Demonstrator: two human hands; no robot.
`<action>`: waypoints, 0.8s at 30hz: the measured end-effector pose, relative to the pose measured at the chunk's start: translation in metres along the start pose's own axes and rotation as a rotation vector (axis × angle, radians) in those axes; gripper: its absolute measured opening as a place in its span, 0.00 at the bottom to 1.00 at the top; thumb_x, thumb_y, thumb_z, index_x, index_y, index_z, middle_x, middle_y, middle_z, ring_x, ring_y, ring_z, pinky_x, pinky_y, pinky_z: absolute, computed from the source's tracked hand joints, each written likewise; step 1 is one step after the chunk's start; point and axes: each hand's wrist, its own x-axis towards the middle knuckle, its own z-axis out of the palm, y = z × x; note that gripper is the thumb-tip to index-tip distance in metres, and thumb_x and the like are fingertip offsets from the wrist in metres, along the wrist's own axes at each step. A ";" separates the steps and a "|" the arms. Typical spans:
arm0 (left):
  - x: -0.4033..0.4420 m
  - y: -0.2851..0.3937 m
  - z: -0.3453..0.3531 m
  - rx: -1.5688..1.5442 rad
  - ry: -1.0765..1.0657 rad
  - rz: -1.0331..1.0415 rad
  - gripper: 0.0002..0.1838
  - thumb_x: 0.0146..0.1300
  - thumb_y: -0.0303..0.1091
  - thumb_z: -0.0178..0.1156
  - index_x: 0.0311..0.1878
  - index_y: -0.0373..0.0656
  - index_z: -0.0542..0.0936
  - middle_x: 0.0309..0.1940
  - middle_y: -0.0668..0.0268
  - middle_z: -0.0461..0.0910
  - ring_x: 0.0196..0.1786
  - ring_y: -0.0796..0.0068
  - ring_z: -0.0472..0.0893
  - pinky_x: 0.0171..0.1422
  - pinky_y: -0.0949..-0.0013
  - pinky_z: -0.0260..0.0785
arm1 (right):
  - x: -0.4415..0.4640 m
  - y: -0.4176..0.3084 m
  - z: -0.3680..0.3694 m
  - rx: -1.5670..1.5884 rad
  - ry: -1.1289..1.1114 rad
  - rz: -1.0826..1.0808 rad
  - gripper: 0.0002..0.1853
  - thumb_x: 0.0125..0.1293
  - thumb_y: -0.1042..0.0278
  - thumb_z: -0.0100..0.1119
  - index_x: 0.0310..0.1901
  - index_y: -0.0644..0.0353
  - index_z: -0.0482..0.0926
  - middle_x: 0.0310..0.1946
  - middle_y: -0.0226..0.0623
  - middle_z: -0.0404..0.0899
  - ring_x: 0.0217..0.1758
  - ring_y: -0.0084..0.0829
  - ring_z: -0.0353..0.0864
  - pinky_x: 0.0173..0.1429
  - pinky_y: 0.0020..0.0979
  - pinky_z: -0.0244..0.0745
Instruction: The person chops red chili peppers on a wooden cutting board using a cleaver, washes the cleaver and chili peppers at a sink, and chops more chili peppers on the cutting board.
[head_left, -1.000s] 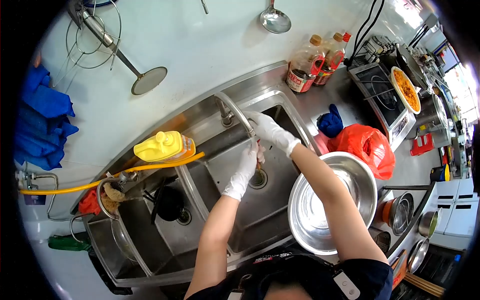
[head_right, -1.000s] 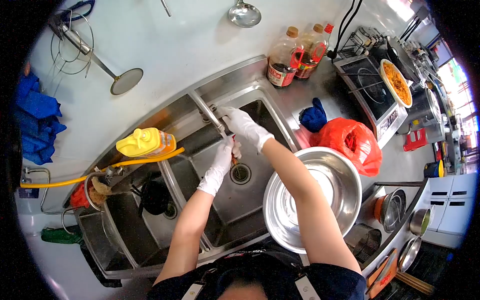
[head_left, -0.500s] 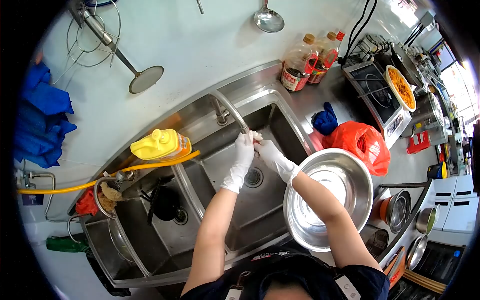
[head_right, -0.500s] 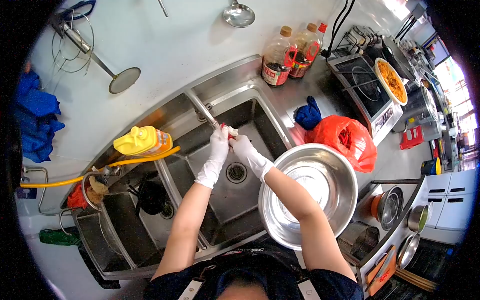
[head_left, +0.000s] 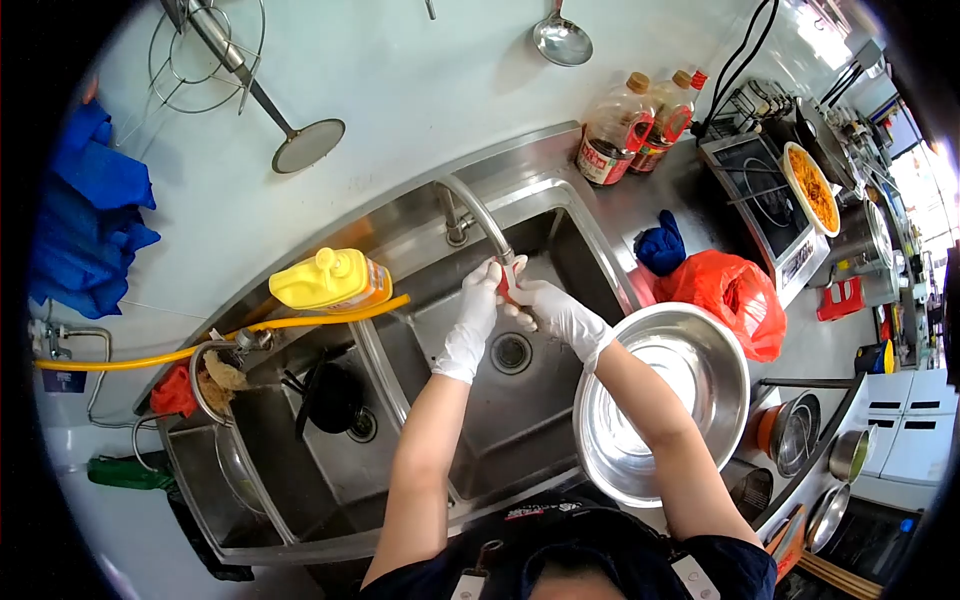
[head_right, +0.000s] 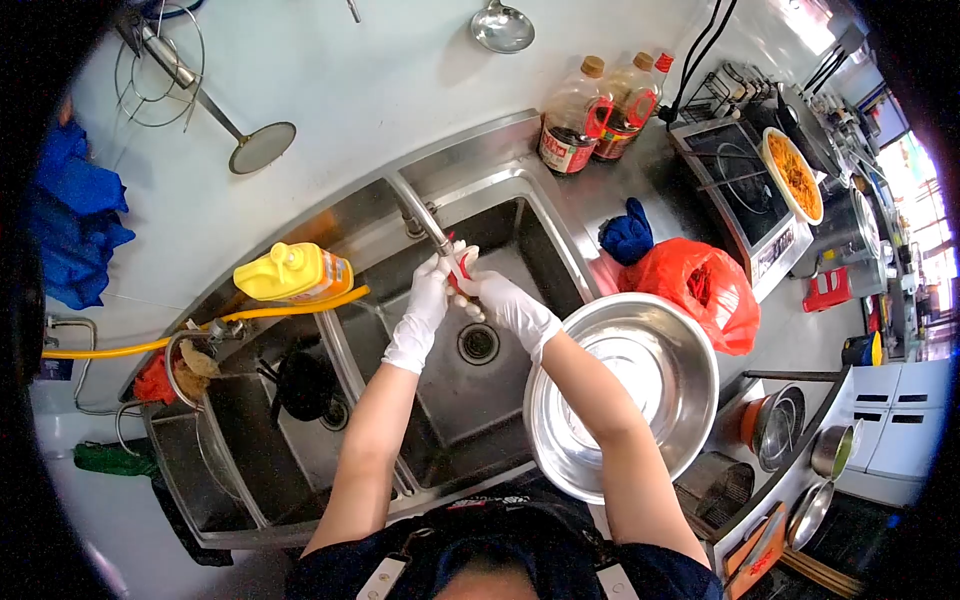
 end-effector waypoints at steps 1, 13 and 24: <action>0.009 -0.008 -0.006 -0.007 -0.047 0.019 0.20 0.78 0.43 0.46 0.61 0.40 0.75 0.50 0.60 0.83 0.22 0.80 0.75 0.27 0.76 0.72 | -0.003 -0.005 -0.001 0.009 0.004 0.053 0.12 0.73 0.62 0.53 0.41 0.64 0.77 0.26 0.32 0.75 0.20 0.23 0.70 0.23 0.23 0.61; 0.005 -0.013 -0.010 -0.064 -0.166 0.006 0.19 0.77 0.39 0.46 0.61 0.37 0.75 0.55 0.57 0.82 0.37 0.78 0.81 0.34 0.76 0.69 | -0.012 -0.005 -0.012 -0.092 0.031 0.091 0.13 0.74 0.61 0.51 0.41 0.63 0.79 0.20 0.28 0.73 0.13 0.19 0.63 0.16 0.24 0.52; -0.012 -0.013 0.000 -0.128 0.024 -0.091 0.18 0.77 0.43 0.47 0.59 0.39 0.73 0.40 0.59 0.81 0.28 0.74 0.78 0.24 0.72 0.71 | 0.000 0.013 -0.005 -0.101 0.128 -0.009 0.10 0.73 0.66 0.53 0.39 0.63 0.79 0.26 0.32 0.77 0.23 0.22 0.73 0.23 0.24 0.64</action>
